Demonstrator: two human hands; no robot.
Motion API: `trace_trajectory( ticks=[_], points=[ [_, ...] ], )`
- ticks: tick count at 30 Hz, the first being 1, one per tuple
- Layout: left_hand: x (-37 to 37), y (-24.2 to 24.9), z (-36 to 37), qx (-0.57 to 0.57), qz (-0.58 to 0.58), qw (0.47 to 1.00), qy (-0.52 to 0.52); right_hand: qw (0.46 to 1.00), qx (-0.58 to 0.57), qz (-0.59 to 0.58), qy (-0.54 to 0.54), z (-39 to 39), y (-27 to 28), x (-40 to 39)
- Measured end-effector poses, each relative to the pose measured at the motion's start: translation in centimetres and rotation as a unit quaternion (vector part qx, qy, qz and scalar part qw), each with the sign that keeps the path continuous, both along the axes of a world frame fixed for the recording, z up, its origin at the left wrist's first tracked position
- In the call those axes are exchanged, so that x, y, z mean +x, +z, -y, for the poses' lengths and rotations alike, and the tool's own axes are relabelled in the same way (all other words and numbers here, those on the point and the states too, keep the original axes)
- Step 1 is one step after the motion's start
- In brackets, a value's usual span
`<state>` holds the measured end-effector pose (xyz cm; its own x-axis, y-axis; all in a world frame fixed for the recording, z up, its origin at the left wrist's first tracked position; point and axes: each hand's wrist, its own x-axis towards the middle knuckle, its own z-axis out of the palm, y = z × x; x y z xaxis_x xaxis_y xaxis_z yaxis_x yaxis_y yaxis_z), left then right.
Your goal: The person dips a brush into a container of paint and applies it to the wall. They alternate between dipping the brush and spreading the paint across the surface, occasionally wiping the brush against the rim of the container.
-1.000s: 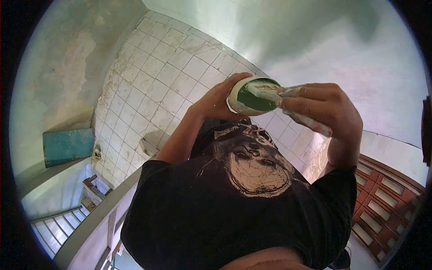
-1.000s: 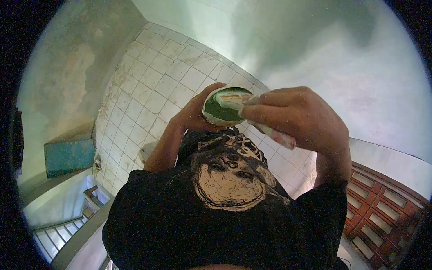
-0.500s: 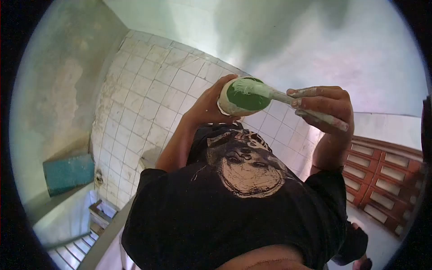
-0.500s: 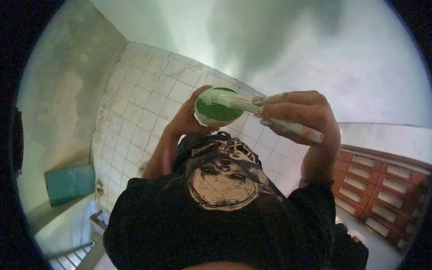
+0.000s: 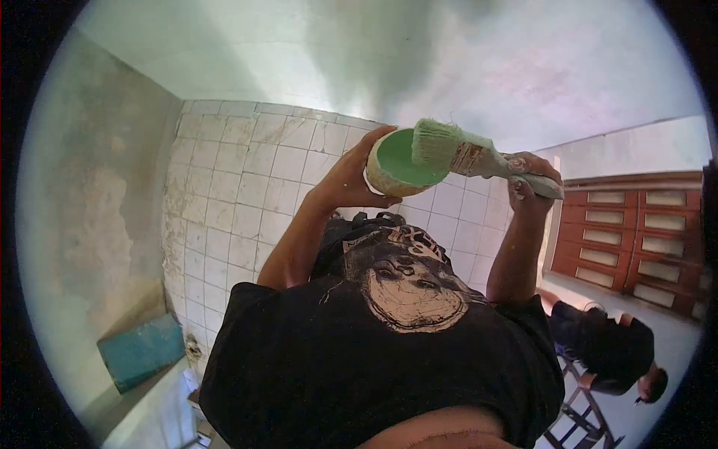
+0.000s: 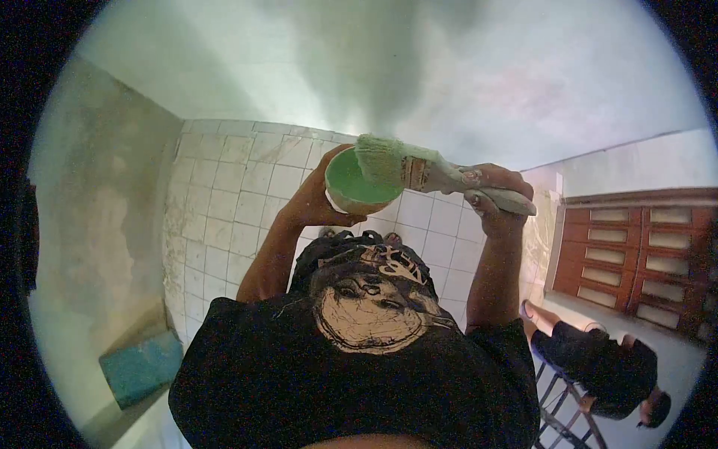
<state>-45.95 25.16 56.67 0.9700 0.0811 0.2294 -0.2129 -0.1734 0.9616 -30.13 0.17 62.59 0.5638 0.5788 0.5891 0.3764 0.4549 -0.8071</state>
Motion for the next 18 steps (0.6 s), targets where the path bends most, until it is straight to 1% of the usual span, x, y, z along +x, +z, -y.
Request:
trace_trajectory(
  ticks=[2, 3, 4, 6, 7, 8, 10, 11, 12, 14, 16, 18],
  points=[
    [0.4, 0.0, 0.5, 0.02, 0.035, 0.999, 0.003, 0.999, 0.002, -0.003, -0.048, 1.5, -1.6, -0.5],
    [0.7, -0.3, 0.6, 0.019, 0.04, 0.999, -0.014, 0.998, 0.033, -0.042, -0.043, 1.4, -2.0, -1.3],
    [0.8, -0.8, 0.5, 0.021, 0.029, 0.999, -0.011, 0.994, 0.065, -0.077, -0.039, 1.2, -2.3, -1.9],
    [1.0, -1.3, 0.6, 0.023, 0.023, 0.999, -0.023, 0.992, 0.08, -0.091, -0.023, 1.3, -2.8, -2.7],
    [1.1, -1.5, 0.6, 0.022, 0.024, 0.999, -0.025, 0.981, 0.106, -0.158, -0.049, 1.7, -4.1, -3.0],
    [1.1, -1.5, 0.6, 0.021, 0.025, 0.999, -0.025, 0.98, 0.109, -0.152, -0.061, 1.8, -4.5, -3.5],
    [1.1, -1.2, 0.5, 0.006, 0.018, 0.999, -0.045, 0.974, 0.081, -0.196, -0.083, 1.1, -4.8, -4.5],
    [1.0, -1.4, 0.4, 0.019, 0.018, 0.999, -0.045, 0.967, 0.128, -0.198, -0.1, 0.4, -4.5, -5.2],
    [1.1, -1.5, 0.4, 0.032, 0.018, 0.998, -0.044, 0.966, 0.131, -0.194, -0.109, 0.3, -4.5, -5.5],
    [1.0, -1.6, 0.1, 0.035, 0.02, 0.998, -0.058, 0.96, 0.122, -0.235, -0.091, 0.0, -4.8, -5.9],
    [0.9, -2.1, -0.2, 0.012, 0.0, 0.998, -0.066, 0.958, 0.12, -0.241, -0.102, -0.7, -4.6, -6.5],
    [1.0, -2.1, -0.7, 0.004, 0.013, 0.997, -0.08, 0.928, 0.19, -0.303, -0.103, -1.4, -4.9, -6.9]
  ],
)
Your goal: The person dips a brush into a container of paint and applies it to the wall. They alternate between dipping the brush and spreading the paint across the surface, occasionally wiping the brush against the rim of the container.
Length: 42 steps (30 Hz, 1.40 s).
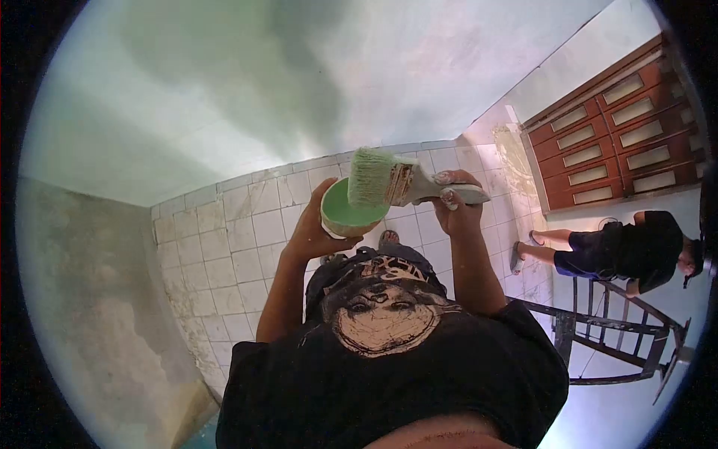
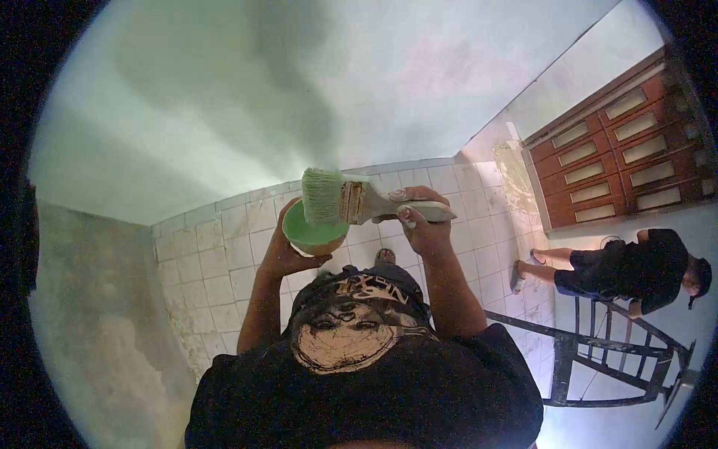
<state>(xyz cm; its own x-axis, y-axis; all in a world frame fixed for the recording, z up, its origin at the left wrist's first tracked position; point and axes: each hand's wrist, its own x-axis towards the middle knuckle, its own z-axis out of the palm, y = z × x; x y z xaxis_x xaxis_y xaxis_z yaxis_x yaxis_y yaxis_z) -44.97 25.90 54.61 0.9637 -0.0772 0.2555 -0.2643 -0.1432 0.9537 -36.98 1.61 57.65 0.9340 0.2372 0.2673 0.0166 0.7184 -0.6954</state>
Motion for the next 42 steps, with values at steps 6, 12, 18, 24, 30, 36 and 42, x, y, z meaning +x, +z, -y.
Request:
trace_trajectory(
  ticks=[6, 12, 18, 24, 30, 36, 42],
  points=[
    [0.3, 0.2, -1.1, 0.023, 0.001, 1.0, -0.006, 0.997, -0.068, 0.023, 0.004, -1.1, 0.8, -0.3],
    [1.2, -0.2, -1.8, 0.022, -0.016, 1.0, -0.012, 0.999, -0.027, -0.031, -0.018, -2.3, 0.7, -0.5],
    [4.3, -0.6, -1.2, 0.002, 0.003, 1.0, -0.014, 0.997, 0.016, -0.055, -0.042, -2.0, -0.2, 1.5],
    [9.8, -0.7, 0.2, 0.049, 0.0, 0.998, -0.029, 0.997, 0.028, -0.025, -0.073, -0.6, -0.9, 7.1],
    [16.4, -1.2, 2.8, -0.006, -0.034, 0.999, -0.013, 0.999, 0.023, 0.01, -0.025, 1.5, -1.2, 15.3],
    [23.1, -3.0, 4.7, 0.055, 0.022, 0.998, 0.018, 0.999, 0.033, -0.011, 0.003, 3.5, -2.5, 21.7],
    [25.9, -3.1, 7.0, 0.006, -0.019, 1.0, 0.019, 0.997, 0.05, -0.006, 0.05, 5.2, -2.9, 25.1]
  ],
)
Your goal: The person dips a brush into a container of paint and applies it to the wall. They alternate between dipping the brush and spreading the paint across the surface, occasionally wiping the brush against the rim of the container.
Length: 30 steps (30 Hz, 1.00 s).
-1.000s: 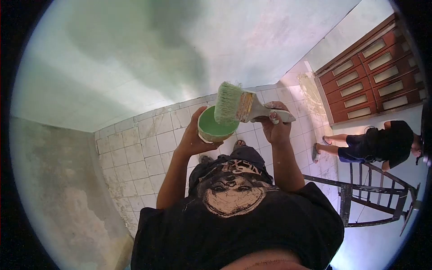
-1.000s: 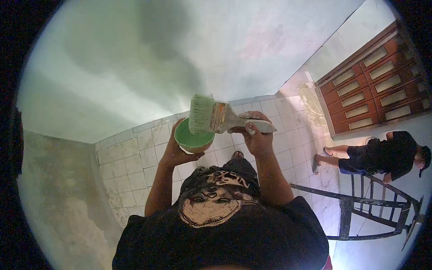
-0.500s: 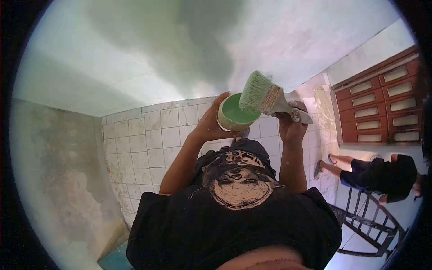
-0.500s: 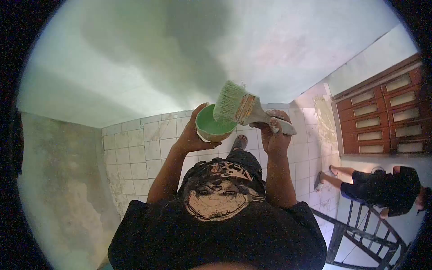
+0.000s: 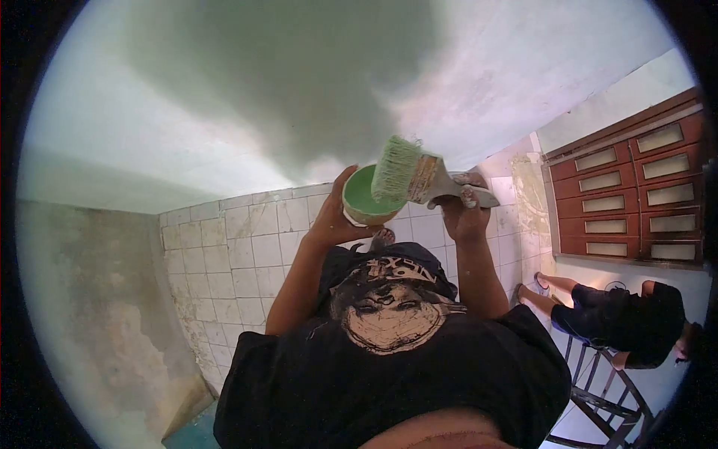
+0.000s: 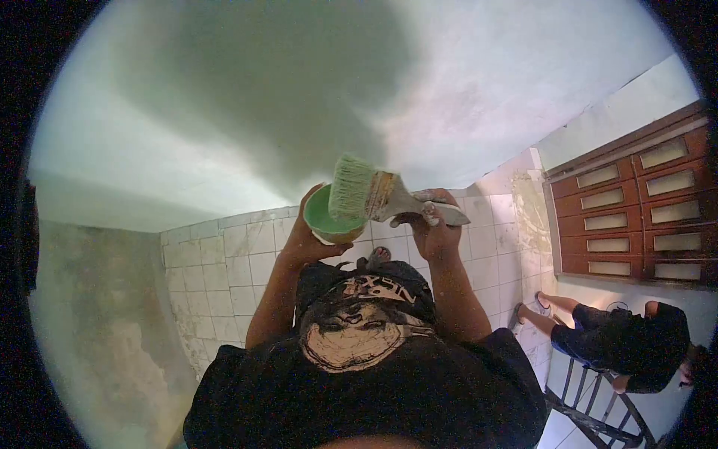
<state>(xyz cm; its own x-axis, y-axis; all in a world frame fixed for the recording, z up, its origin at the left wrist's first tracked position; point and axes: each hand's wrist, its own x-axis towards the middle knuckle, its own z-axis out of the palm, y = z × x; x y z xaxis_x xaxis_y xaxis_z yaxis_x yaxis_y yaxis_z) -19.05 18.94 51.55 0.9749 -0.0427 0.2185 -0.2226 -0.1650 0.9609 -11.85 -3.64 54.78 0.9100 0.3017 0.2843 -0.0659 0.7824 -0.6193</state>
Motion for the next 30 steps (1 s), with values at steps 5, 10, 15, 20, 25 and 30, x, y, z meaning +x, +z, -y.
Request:
trace_trajectory(
  ticks=[5, 10, 15, 20, 25, 30],
  points=[
    [1.4, -0.1, 0.4, -0.044, -0.011, 0.999, -0.01, 0.999, -0.043, -0.007, 0.0, 1.0, -1.2, 1.4],
    [3.1, -0.6, -0.7, 0.0, 0.002, 1.0, -0.028, 0.998, -0.046, -0.01, -0.048, 0.2, -1.1, 1.4],
    [4.7, -0.4, -2.2, -0.019, -0.03, 0.996, -0.086, 0.989, -0.063, 0.019, -0.131, -1.0, -0.6, 0.1],
    [5.5, 0.2, -4.4, 0.0, -0.026, 0.991, -0.131, 0.973, -0.077, 0.043, -0.212, -1.9, -1.1, -1.4],
    [5.6, 0.8, -7.3, 0.007, -0.012, 0.986, -0.168, 0.881, -0.266, 0.267, -0.285, -2.6, 3.3, -2.6],
    [5.4, 2.9, -9.0, 0.077, 0.029, 0.97, -0.229, 0.847, -0.432, 0.293, -0.102, -3.2, 10.3, -3.0]
  ],
)
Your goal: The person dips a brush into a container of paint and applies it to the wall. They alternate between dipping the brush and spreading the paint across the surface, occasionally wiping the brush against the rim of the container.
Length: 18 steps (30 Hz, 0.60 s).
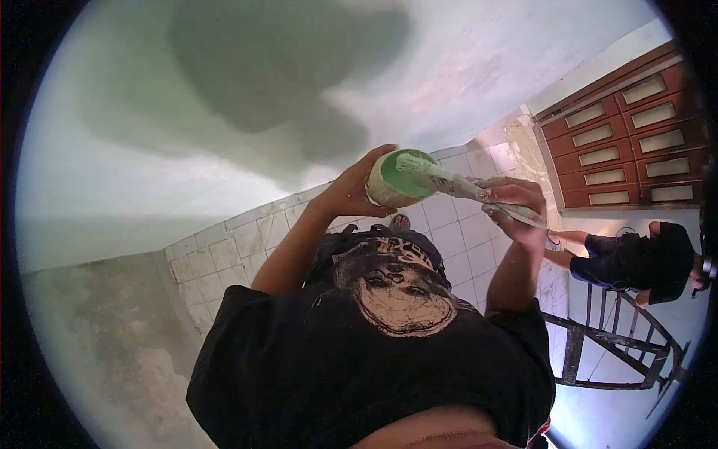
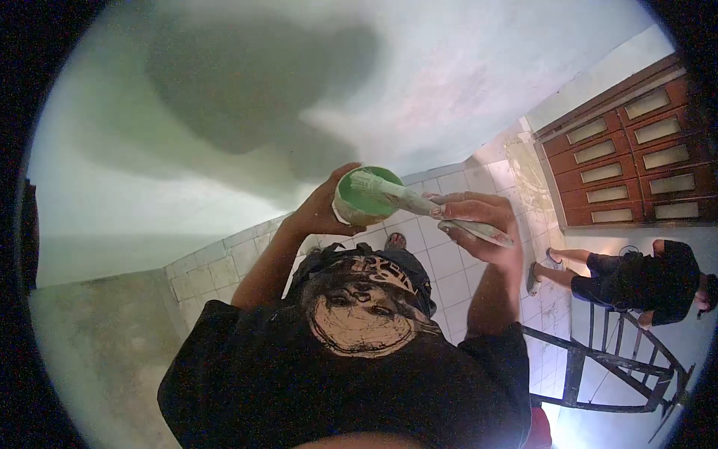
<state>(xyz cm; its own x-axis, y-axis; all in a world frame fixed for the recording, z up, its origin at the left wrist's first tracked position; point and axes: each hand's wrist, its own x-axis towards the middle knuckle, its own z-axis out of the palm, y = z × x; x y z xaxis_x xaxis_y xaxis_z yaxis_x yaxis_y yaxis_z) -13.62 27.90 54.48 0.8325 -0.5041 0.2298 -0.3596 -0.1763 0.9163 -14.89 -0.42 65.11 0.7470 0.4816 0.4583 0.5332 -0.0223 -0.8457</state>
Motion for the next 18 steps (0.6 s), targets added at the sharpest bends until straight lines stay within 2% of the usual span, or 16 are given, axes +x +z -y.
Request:
trace_trajectory(
  ticks=[2, 3, 7, 9, 10, 12, 13, 15, 18],
  points=[
    [-0.1, -0.2, -0.3, -0.008, -0.009, 1.0, -0.019, 0.993, -0.112, 0.024, 0.042, -0.5, 1.9, 0.2],
    [0.1, -0.2, -0.1, -0.016, -0.018, 0.999, -0.037, 0.986, -0.143, 0.046, 0.079, -0.5, 2.8, 0.5],
    [0.0, -0.5, -0.3, 0.002, -0.004, 0.998, -0.067, 0.964, -0.231, 0.064, 0.114, -2.8, 5.7, -0.2],
    [0.0, -0.7, -0.4, -0.006, -0.008, 0.997, -0.072, 0.918, -0.371, 0.105, 0.095, -4.0, 6.7, -0.7],
    [-0.1, -0.7, -0.4, -0.013, -0.013, 0.997, -0.072, 0.918, -0.372, 0.104, 0.094, -4.4, 6.5, -1.0],
    [-0.1, -0.7, -0.6, -0.017, -0.018, 0.997, -0.072, 0.878, -0.421, 0.215, 0.072, -5.0, 6.0, -1.6],
    [-0.1, -0.6, -0.7, -0.019, -0.025, 0.997, -0.069, 0.877, -0.422, 0.217, 0.074, -5.3, 5.9, -1.8],
    [-0.3, -0.3, -0.8, -0.037, -0.038, 0.997, -0.064, 0.863, -0.401, 0.305, 0.042, -6.0, 5.7, -2.0],
    [-0.4, -0.5, -0.9, -0.072, -0.051, 0.994, -0.058, 0.848, -0.408, 0.336, 0.039, -6.0, 5.0, -1.8]
  ],
)
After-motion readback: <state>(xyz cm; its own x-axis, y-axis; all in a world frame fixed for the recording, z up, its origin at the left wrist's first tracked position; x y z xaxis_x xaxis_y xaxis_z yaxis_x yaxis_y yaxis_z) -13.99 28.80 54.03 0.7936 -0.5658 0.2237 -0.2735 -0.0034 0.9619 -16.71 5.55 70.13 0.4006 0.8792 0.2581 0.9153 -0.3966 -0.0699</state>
